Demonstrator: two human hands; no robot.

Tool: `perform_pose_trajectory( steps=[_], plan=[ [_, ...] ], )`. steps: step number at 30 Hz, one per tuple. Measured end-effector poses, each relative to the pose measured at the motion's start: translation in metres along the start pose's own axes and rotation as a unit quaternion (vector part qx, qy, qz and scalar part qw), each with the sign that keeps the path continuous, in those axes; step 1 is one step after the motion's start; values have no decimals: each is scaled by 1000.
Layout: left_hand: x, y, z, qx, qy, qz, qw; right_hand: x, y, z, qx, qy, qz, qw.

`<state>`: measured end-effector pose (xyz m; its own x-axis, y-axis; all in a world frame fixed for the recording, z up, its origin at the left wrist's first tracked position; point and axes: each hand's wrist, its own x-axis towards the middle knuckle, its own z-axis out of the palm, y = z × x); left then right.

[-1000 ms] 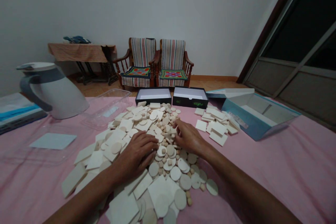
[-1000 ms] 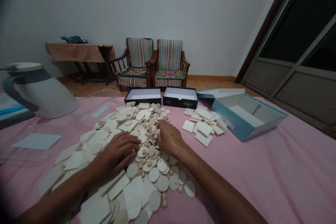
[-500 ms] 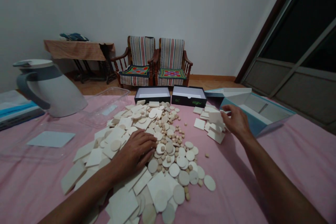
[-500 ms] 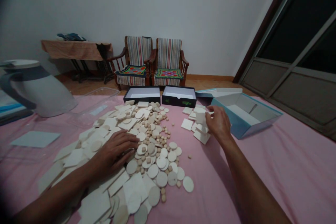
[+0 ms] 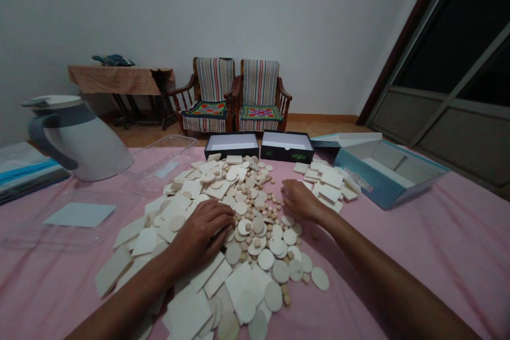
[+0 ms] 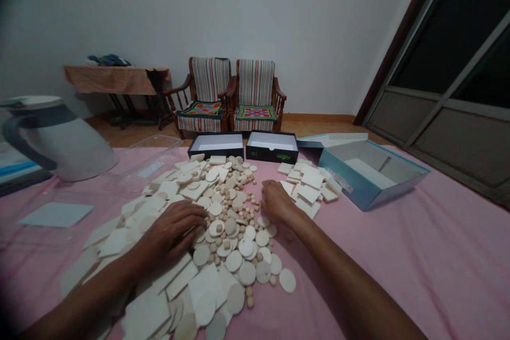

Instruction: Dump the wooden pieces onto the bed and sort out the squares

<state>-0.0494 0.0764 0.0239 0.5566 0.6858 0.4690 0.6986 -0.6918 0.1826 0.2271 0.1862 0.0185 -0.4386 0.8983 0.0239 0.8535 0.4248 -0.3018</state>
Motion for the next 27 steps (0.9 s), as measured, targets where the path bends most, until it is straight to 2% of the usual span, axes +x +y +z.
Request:
perform_pose_trajectory(
  steps=[6,10,14,18,22,27],
  plan=[
    [0,2,-1,-3,15,4,1000,7,-13,10,14,-31,-6,999],
    [1,4,-2,-10,17,-3,1000,8,-23,5,71,25,-19,997],
    [3,5,-3,-10,18,-2,1000,33,-41,0,95,60,-54,992],
    [3,6,-3,-4,33,-3,999,71,-62,2,52,76,-62,994],
    [2,6,-2,-7,47,-7,999,94,-78,10,42,71,-38,996],
    [-1,3,-1,-9,42,-12,999,102,-86,21,67,79,2,995]
  ],
)
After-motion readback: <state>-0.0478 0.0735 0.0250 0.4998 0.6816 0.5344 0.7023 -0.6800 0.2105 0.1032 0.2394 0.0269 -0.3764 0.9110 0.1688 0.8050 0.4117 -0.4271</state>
